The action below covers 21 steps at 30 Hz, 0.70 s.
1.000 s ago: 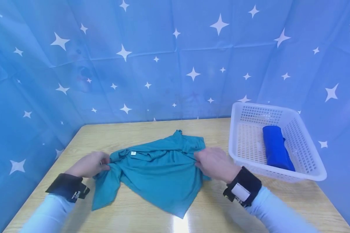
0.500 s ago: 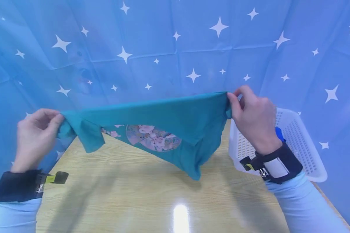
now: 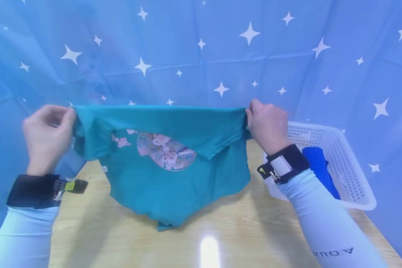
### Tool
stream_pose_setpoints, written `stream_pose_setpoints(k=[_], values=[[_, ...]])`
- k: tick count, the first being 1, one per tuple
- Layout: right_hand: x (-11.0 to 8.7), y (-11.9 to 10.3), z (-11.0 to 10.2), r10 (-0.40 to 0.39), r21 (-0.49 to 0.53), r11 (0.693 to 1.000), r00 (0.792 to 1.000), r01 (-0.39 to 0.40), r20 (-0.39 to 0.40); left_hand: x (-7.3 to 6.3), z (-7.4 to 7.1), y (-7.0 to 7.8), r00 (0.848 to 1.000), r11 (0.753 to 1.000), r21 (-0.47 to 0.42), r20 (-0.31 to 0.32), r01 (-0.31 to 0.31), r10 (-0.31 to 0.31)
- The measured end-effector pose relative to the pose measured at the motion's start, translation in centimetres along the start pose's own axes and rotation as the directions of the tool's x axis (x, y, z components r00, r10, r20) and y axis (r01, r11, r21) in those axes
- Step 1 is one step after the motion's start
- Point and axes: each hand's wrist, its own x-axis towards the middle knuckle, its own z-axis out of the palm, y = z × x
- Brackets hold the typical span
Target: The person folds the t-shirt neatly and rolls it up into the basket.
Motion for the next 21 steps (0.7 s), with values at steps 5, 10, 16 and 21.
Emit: stream_pose_setpoints(k=[5, 10, 16, 21], values=[[-3.4, -0.8, 3.0, -0.036, -0.073, 0.995, 0.95, 0.062, 0.311, -3.9, 2.3, -3.2, 0.816, 0.956, 0.248, 0.578, -0.157, -0.016], [-6.8, -3.0, 6.2, -0.13, 0.038, 0.991, 0.854, 0.128, 0.504, -7.5, 5.0, -5.6, 0.672, 0.945, 0.251, 0.739, -0.208, -0.048], [-9.1, -4.6, 11.1, -0.182, 0.123, 0.983, 0.737, 0.135, 0.651, -10.3, 6.1, -6.5, 0.423, 0.964, 0.17, 0.904, -0.206, -0.07], [-10.1, -5.6, 14.2, -0.198, 0.074, 0.977, 0.735, 0.199, 0.649, -11.2, 6.1, -6.7, 0.302, 0.953, 0.242, 0.936, -0.181, -0.18]])
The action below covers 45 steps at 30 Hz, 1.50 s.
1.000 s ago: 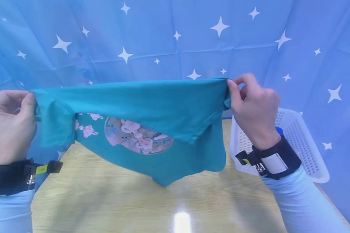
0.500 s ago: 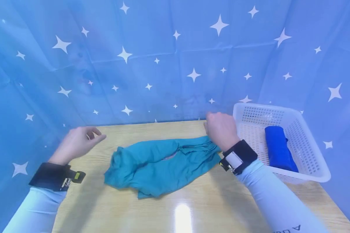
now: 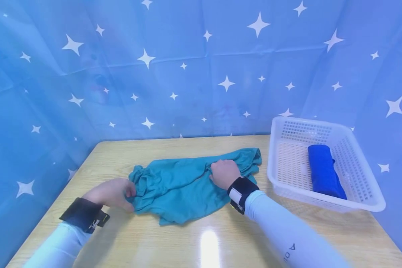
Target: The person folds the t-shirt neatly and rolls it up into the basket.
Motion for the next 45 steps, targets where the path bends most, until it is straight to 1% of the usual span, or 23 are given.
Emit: stream_pose_setpoints(k=[4, 7, 10, 13, 17, 18, 20, 22, 25, 26, 28, 31, 32, 33, 34, 35, 38, 39, 40, 41, 42, 43, 45], values=[[0.6, 0.4, 1.4, 0.0, -0.036, 0.999, 1.0, -0.001, -0.022, 0.1, 0.4, -0.1, 1.0, 0.997, 0.069, -0.002, 0.017, -0.017], [0.4, 1.3, 1.0, 0.025, -0.007, 1.0, 0.999, -0.025, -0.044, 0.1, 0.3, -0.8, 1.0, 0.994, 0.112, -0.029, -0.003, 0.006], [-0.2, 2.3, -1.0, 0.097, 0.072, 0.993, 0.991, -0.091, -0.09, -0.2, -0.3, -1.7, 0.998, 0.995, 0.097, -0.048, -0.038, 0.043], [-1.0, 3.1, -3.6, 0.174, 0.147, 0.978, 0.967, -0.147, -0.189, -0.8, -1.2, -2.6, 0.995, 0.996, 0.062, -0.075, -0.059, 0.064], [-2.3, 4.1, -7.3, 0.284, 0.349, 0.918, 0.925, -0.187, -0.252, -1.2, -2.0, -3.6, 0.987, 0.997, -0.053, -0.155, -0.06, 0.051], [-2.7, 4.3, -8.0, 0.314, 0.427, 0.885, 0.916, -0.187, -0.249, -1.1, -2.1, -3.8, 0.983, 0.991, -0.122, -0.178, -0.058, 0.036], [-3.4, 4.8, -9.3, 0.376, 0.602, 0.778, 0.901, -0.18, -0.216, -0.8, -2.1, -4.0, 0.973, 0.96, -0.275, -0.231, -0.054, -0.011], [-4.0, 5.2, -10.0, 0.424, 0.763, 0.628, 0.889, -0.15, -0.174, -0.4, -2.1, -4.1, 0.956, 0.894, -0.44, -0.288, -0.079, -0.058], [-4.4, 5.5, -10.1, 0.454, 0.908, 0.411, 0.882, -0.081, -0.127, 0.1, -2.0, -3.9, 0.928, 0.77, -0.618, -0.358, -0.156, -0.1], [-4.5, 5.6, -10.0, 0.453, 0.928, 0.369, 0.882, -0.054, -0.128, 0.2, -1.9, -3.7, 0.923, 0.731, -0.657, -0.371, -0.184, -0.101], [-4.5, 5.8, -9.4, 0.451, 0.942, 0.337, 0.879, -0.007, -0.154, 0.3, -1.9, -3.1, 0.922, 0.676, -0.702, -0.379, -0.225, -0.086], [-4.6, 6.1, -8.6, 0.443, 0.917, 0.396, 0.866, 0.042, -0.231, 0.7, -1.8, -1.9, 0.907, 0.666, -0.7, -0.413, -0.258, -0.083], [-4.7, 6.2, -8.4, 0.444, 0.9, 0.434, 0.857, 0.05, -0.262, 0.8, -1.7, -1.5, 0.887, 0.689, -0.671, -0.453, -0.275, -0.087], [-4.7, 6.3, -8.2, 0.446, 0.88, 0.472, 0.845, 0.059, -0.296, 1.0, -1.6, -1.0, 0.856, 0.724, -0.624, -0.509, -0.294, -0.092], [-4.8, 6.3, -8.1, 0.451, 0.859, 0.508, 0.83, 0.064, -0.328, 1.2, -1.4, -0.6, 0.81, 0.766, -0.562, -0.578, -0.312, -0.095], [-4.8, 6.3, -8.0, 0.456, 0.839, 0.541, 0.815, 0.066, -0.358, 1.5, -1.2, -0.2, 0.752, 0.812, -0.486, -0.653, -0.323, -0.092], [-4.9, 6.1, -8.0, 0.473, 0.771, 0.632, 0.754, 0.069, -0.456, 2.3, -0.7, 0.8, 0.543, 0.928, -0.244, -0.838, -0.283, -0.054], [-4.9, 6.0, -8.0, 0.473, 0.747, 0.66, 0.73, 0.077, -0.493, 2.5, -0.6, 1.1, 0.488, 0.944, -0.205, -0.871, -0.258, -0.056], [-4.8, 6.0, -8.0, 0.468, 0.722, 0.687, 0.707, 0.085, -0.529, 2.7, -0.6, 1.3, 0.457, 0.951, -0.197, -0.887, -0.239, -0.069], [-4.8, 5.9, -8.0, 0.458, 0.692, 0.715, 0.684, 0.094, -0.567, 2.8, -0.6, 1.5, 0.451, 0.943, -0.227, -0.887, -0.241, -0.098], [-4.8, 5.8, -8.0, 0.445, 0.66, 0.744, 0.66, 0.103, -0.605, 2.8, -0.7, 1.8, 0.468, 0.92, -0.292, -0.872, -0.262, -0.144], [-4.8, 5.8, -8.0, 0.428, 0.628, 0.77, 0.637, 0.116, -0.642, 2.8, -0.8, 2.0, 0.502, 0.872, -0.384, -0.842, -0.303, -0.197], [-4.8, 5.7, -7.8, 0.387, 0.563, 0.816, 0.6, 0.13, -0.7, 2.8, -1.1, 2.4, 0.588, 0.717, -0.583, -0.752, -0.383, -0.297]])
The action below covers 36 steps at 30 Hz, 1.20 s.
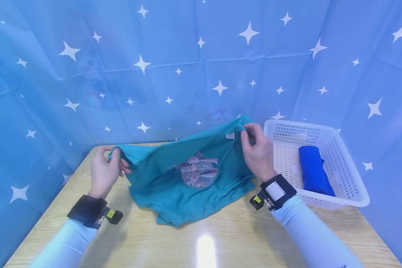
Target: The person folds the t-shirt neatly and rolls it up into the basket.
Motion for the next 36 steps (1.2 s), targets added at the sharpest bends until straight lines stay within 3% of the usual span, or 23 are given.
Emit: stream_pose_setpoints(k=[1, 3, 5, 7, 9, 10, 11, 13, 16, 18, 21, 23, 25, 29, 32, 36], values=[[-0.1, 0.0, 0.1, -0.032, -0.015, 0.999, 0.999, 0.032, -0.01, 0.0, 0.0, 0.2, 0.998, 0.992, -0.105, 0.021, 0.068, -0.067], [-0.4, 0.1, 0.2, -0.086, -0.041, 0.995, 0.996, 0.085, -0.019, -0.1, 0.2, 0.6, 0.988, 0.951, -0.267, 0.053, 0.153, -0.145], [-0.6, 0.1, 0.2, -0.128, -0.061, 0.99, 0.992, 0.127, -0.022, -0.4, 0.5, 0.9, 0.989, 0.931, -0.336, 0.059, 0.146, -0.134], [-0.7, 0.1, 0.3, -0.164, -0.076, 0.984, 0.986, 0.161, -0.03, -0.7, 0.7, 1.1, 0.997, 0.943, -0.325, 0.047, 0.072, -0.06], [-0.8, 0.0, 0.4, -0.196, -0.082, 0.978, 0.979, 0.192, -0.048, -1.1, 0.9, 1.1, 0.998, 0.969, -0.24, 0.034, -0.048, 0.058], [-0.9, -0.1, 0.4, -0.214, -0.087, 0.974, 0.975, 0.209, -0.061, -1.3, 1.0, 1.1, 0.991, 0.977, -0.171, 0.029, -0.124, 0.131], [-0.9, -0.3, 0.4, -0.235, -0.091, 0.969, 0.969, 0.228, -0.077, -1.4, 1.0, 1.1, 0.978, 0.974, -0.1, 0.028, -0.203, 0.207], [-1.0, -0.6, 0.4, -0.281, -0.094, 0.958, 0.953, 0.272, -0.116, -1.7, 1.1, 1.2, 0.932, 0.931, 0.032, 0.026, -0.363, 0.363], [-1.0, -1.3, 0.3, -0.342, -0.104, 0.938, 0.928, 0.329, -0.149, -1.9, 1.2, 1.5, 0.83, 0.815, 0.186, 0.002, -0.548, 0.558], [-0.9, -1.7, 0.1, -0.376, -0.132, 0.924, 0.914, 0.359, -0.149, -1.9, 1.1, 2.0, 0.764, 0.746, 0.236, -0.024, -0.623, 0.645], [-0.8, -2.2, -0.2, -0.441, -0.196, 0.889, 0.889, 0.414, -0.122, -1.9, 0.9, 3.0, 0.699, 0.689, 0.277, -0.077, -0.67, 0.711], [-0.8, -2.5, -0.4, -0.484, -0.243, 0.86, 0.869, 0.448, -0.109, -1.8, 0.8, 3.7, 0.673, 0.672, 0.293, -0.113, -0.68, 0.731], [-0.9, -3.1, -0.9, -0.506, -0.273, 0.84, 0.858, 0.469, -0.083, -1.9, 0.6, 4.2, 0.657, 0.665, 0.301, -0.144, -0.683, 0.74], [-1.2, -5.3, -2.1, -0.495, -0.287, 0.84, 0.866, 0.46, -0.063, -2.8, 0.1, 5.2, 0.625, 0.658, 0.299, -0.211, -0.691, 0.752], [-1.2, -7.4, -2.8, -0.498, -0.264, 0.85, 0.859, 0.455, -0.122, -3.9, -0.1, 6.2, 0.598, 0.673, 0.264, -0.313, -0.691, 0.738], [-0.5, -10.6, -3.3, -0.535, -0.241, 0.842, 0.806, 0.482, -0.255, -4.1, -0.8, 9.3, 0.54, 0.689, 0.182, -0.497, -0.701, 0.68]])
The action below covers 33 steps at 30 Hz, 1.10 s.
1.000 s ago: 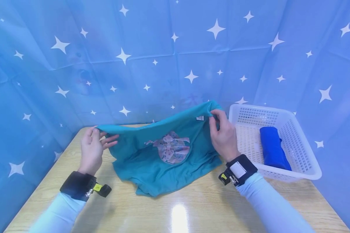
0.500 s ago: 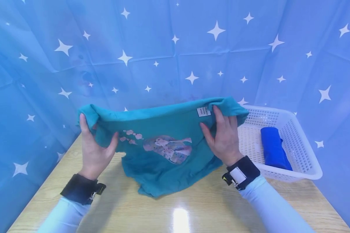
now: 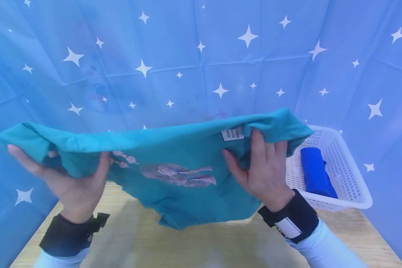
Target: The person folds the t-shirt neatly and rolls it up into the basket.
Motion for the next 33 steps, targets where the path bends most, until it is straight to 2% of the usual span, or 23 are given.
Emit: stream_pose_setpoints(k=[3, 5, 7, 8, 9, 10, 11, 12, 13, 15, 16, 17, 18, 19, 20, 21, 23, 25, 27, 29, 30, 32, 33], values=[[2.3, -1.2, 0.2, 0.005, 0.033, 0.999, 0.998, -0.003, -0.058, 3.3, 0.5, 0.7, 0.999, 1.0, -0.02, -0.032, 0.023, -0.023], [3.5, -0.9, 1.0, 0.033, 0.051, 0.998, 0.999, -0.031, -0.038, 5.2, 1.3, -0.1, 0.998, 0.998, 0.051, 0.051, 0.026, -0.029], [3.9, 0.4, 2.5, 0.073, 0.022, 0.997, 0.996, -0.074, 0.06, 6.0, 2.6, -2.2, 0.98, 0.986, 0.169, 0.193, 0.013, -0.045], [3.7, 1.3, 3.5, 0.1, -0.009, 0.995, 0.987, -0.099, 0.127, 5.9, 3.4, -3.6, 0.96, 0.975, 0.223, 0.274, 0.0, -0.062], [3.1, 2.3, 4.5, 0.14, -0.055, 0.99, 0.966, -0.131, 0.218, 5.5, 4.2, -5.2, 0.923, 0.962, 0.272, 0.372, -0.01, -0.095], [2.2, 3.3, 5.4, 0.19, -0.111, 0.98, 0.924, -0.162, 0.331, 4.9, 4.8, -6.8, 0.866, 0.951, 0.309, 0.477, -0.009, -0.146], [1.1, 4.2, 6.2, 0.246, -0.174, 0.967, 0.857, -0.186, 0.454, 4.0, 5.2, -8.3, 0.784, 0.941, 0.337, 0.584, 0.0, -0.21], [0.0, 4.9, 6.7, 0.303, -0.243, 0.95, 0.762, -0.196, 0.572, 3.0, 5.4, -9.7, 0.68, 0.933, 0.359, 0.677, 0.029, -0.282], [-1.3, 5.4, 6.9, 0.356, -0.308, 0.932, 0.644, -0.192, 0.677, 1.9, 5.3, -10.7, 0.553, 0.919, 0.39, 0.753, 0.061, -0.356], [-3.9, 5.6, 6.8, 0.411, -0.384, 0.911, 0.398, -0.15, 0.82, -0.4, 4.5, -11.8, 0.266, 0.882, 0.463, 0.843, 0.085, -0.468], [-5.1, 5.4, 6.6, 0.415, -0.394, 0.91, 0.297, -0.132, 0.86, -1.6, 4.0, -11.9, 0.133, 0.865, 0.495, 0.855, 0.079, -0.502], [-6.2, 5.1, 6.4, 0.411, -0.392, 0.912, 0.217, -0.124, 0.886, -2.8, 3.4, -11.9, 0.022, 0.856, 0.513, 0.857, 0.062, -0.515], [-7.3, 4.8, 6.1, 0.399, -0.383, 0.915, 0.158, -0.125, 0.903, -3.9, 2.9, -11.7, -0.063, 0.849, 0.526, 0.85, 0.043, -0.524], [-8.5, 4.5, 5.9, 0.381, -0.366, 0.921, 0.116, -0.129, 0.917, -5.0, 2.3, -11.4, -0.129, 0.847, 0.53, 0.842, 0.026, -0.523], [-9.6, 4.3, 5.7, 0.368, -0.354, 0.924, 0.084, -0.145, 0.926, -5.9, 1.8, -11.2, -0.173, 0.847, 0.532, 0.836, 0.019, -0.521], [-10.5, 4.1, 5.5, 0.357, -0.346, 0.924, 0.05, -0.161, 0.933, -6.8, 1.4, -10.9, -0.204, 0.846, 0.533, 0.83, 0.014, -0.52], [-12.1, 3.9, 5.0, 0.345, -0.341, 0.92, -0.013, -0.191, 0.938, -8.1, 0.5, -10.6, -0.243, 0.835, 0.55, 0.812, 0.015, -0.531], [-13.2, 3.9, 4.4, 0.339, -0.345, 0.919, -0.063, -0.192, 0.939, -8.9, -0.3, -10.4, -0.267, 0.821, 0.57, 0.793, 0.01, -0.547], [-13.6, 3.8, 3.7, 0.338, -0.35, 0.922, -0.092, -0.169, 0.937, -9.3, -0.9, -10.2, -0.281, 0.818, 0.575, 0.785, -0.002, -0.552], [-13.5, 3.6, 3.1, 0.333, -0.342, 0.933, -0.095, -0.109, 0.938, -9.3, -1.3, -10.1, -0.293, 0.818, 0.576, 0.78, -0.011, -0.553], [-13.3, 3.5, 2.9, 0.33, -0.337, 0.938, -0.086, -0.083, 0.94, -9.2, -1.4, -10.1, -0.298, 0.82, 0.573, 0.78, -0.014, -0.55], [-12.7, 3.4, 2.9, 0.324, -0.325, 0.945, -0.046, -0.03, 0.945, -8.8, -1.4, -9.9, -0.313, 0.817, 0.576, 0.773, -0.018, -0.552], [-12.6, 3.4, 3.2, 0.314, -0.315, 0.949, -0.014, -0.009, 0.949, -8.5, -1.3, -9.9, -0.317, 0.811, 0.585, 0.766, -0.019, -0.56]])
